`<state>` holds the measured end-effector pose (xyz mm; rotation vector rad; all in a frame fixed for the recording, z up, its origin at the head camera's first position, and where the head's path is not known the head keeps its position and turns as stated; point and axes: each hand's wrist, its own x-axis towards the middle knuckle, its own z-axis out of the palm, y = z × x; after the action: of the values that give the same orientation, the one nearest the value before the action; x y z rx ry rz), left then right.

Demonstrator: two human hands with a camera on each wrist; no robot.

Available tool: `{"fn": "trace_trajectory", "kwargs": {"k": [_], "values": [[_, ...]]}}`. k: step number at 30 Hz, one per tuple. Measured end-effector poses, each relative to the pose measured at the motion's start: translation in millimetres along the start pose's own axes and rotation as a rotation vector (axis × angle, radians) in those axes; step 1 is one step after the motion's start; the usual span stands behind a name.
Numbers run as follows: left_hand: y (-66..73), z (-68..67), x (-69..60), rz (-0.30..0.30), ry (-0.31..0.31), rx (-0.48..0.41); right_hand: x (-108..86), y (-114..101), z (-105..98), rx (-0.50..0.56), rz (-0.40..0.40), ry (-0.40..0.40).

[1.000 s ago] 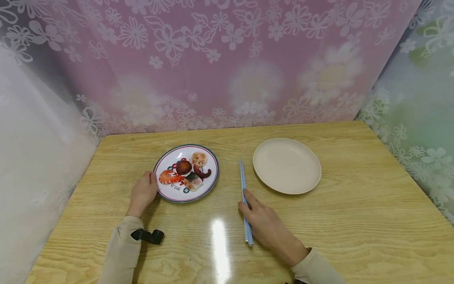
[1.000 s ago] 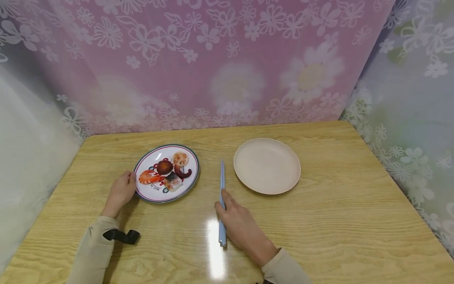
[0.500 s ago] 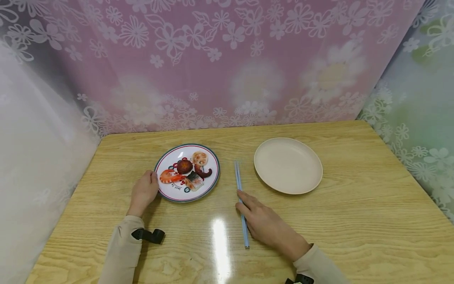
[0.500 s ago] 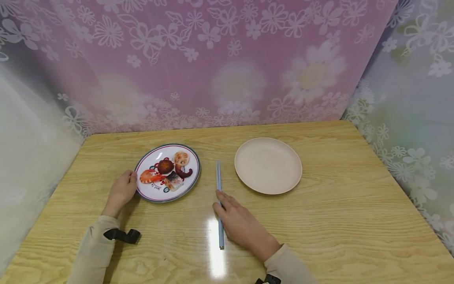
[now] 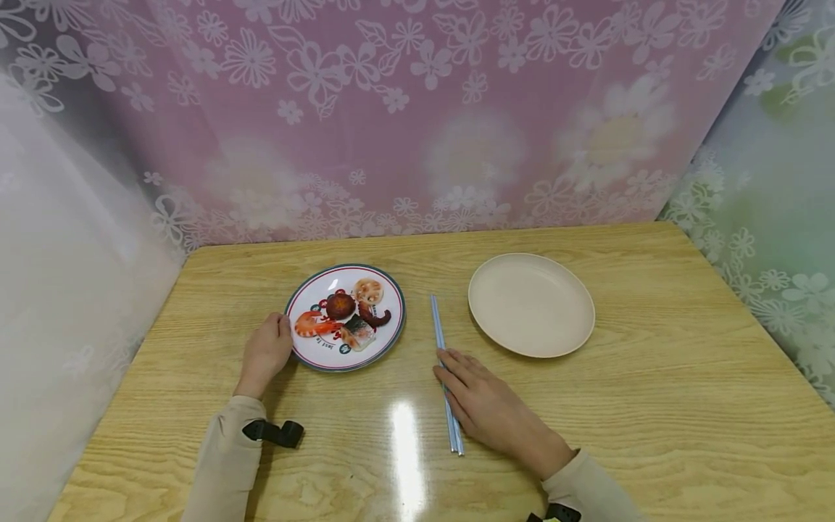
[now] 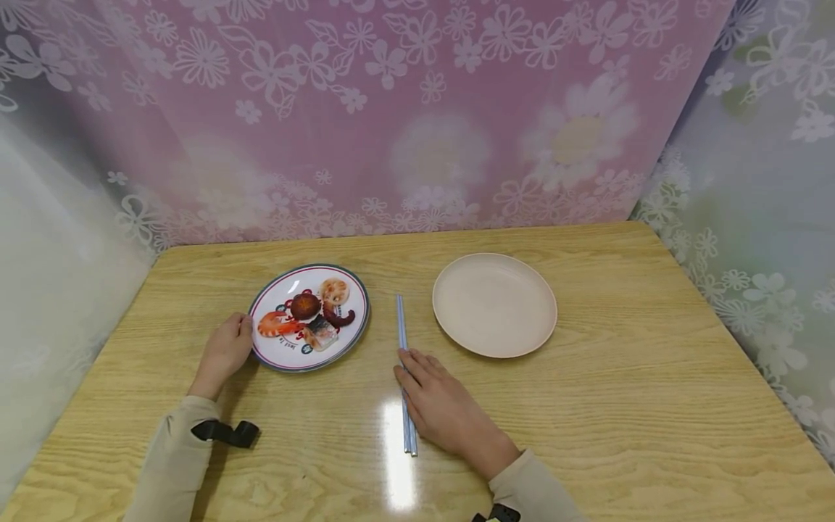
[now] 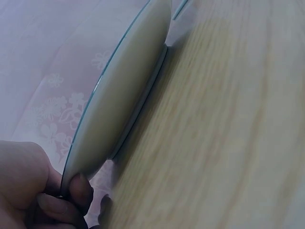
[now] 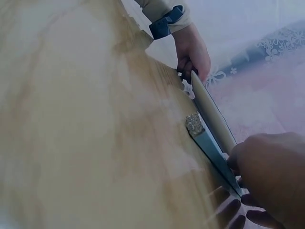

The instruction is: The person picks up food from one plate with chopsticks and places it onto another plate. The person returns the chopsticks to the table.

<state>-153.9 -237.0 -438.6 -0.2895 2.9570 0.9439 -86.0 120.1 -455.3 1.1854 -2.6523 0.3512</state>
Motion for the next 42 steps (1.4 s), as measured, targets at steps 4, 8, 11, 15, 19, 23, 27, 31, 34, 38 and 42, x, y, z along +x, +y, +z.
{"fn": "trace_trajectory", "kwargs": {"k": [4,8,11,15,19,23,27,31,34,38,42], "values": [[1.1,-0.3,-0.8,0.002,0.005,-0.002,-1.5,-1,4,-0.043,-0.017,0.063],[1.2,-0.5,-1.1,0.005,0.007,-0.001,-4.7,-4,7,-0.069,-0.007,0.112],[-0.1,-0.5,-0.5,0.005,0.006,0.002,-7.0,-9,9,-0.068,0.025,0.120],[-1.7,-0.6,-0.4,-0.003,-0.001,0.002,-8.5,-17,11,-0.056,0.075,0.095],[-1.9,-0.2,-0.9,-0.014,-0.016,-0.003,-9.0,-21,11,-0.027,0.118,0.080],[-1.6,0.2,-0.5,-0.016,-0.021,-0.004,-10.1,-23,10,-0.018,0.134,0.073],[-0.6,0.3,0.6,-0.025,-0.024,-0.005,-11.5,-23,7,-0.007,0.140,0.071],[-0.9,0.2,1.8,-0.024,-0.028,-0.004,-13.5,-22,5,0.035,0.164,0.049],[-1.7,-0.8,1.9,-0.010,-0.021,-0.012,-14.2,-21,2,0.071,0.185,0.027],[-4.7,-2.6,1.7,0.030,-0.013,-0.042,-13.5,-15,-4,0.117,0.164,0.092],[-7.6,-4.6,1.6,0.064,-0.021,-0.067,-12.1,1,-19,0.112,0.096,0.244]]}}
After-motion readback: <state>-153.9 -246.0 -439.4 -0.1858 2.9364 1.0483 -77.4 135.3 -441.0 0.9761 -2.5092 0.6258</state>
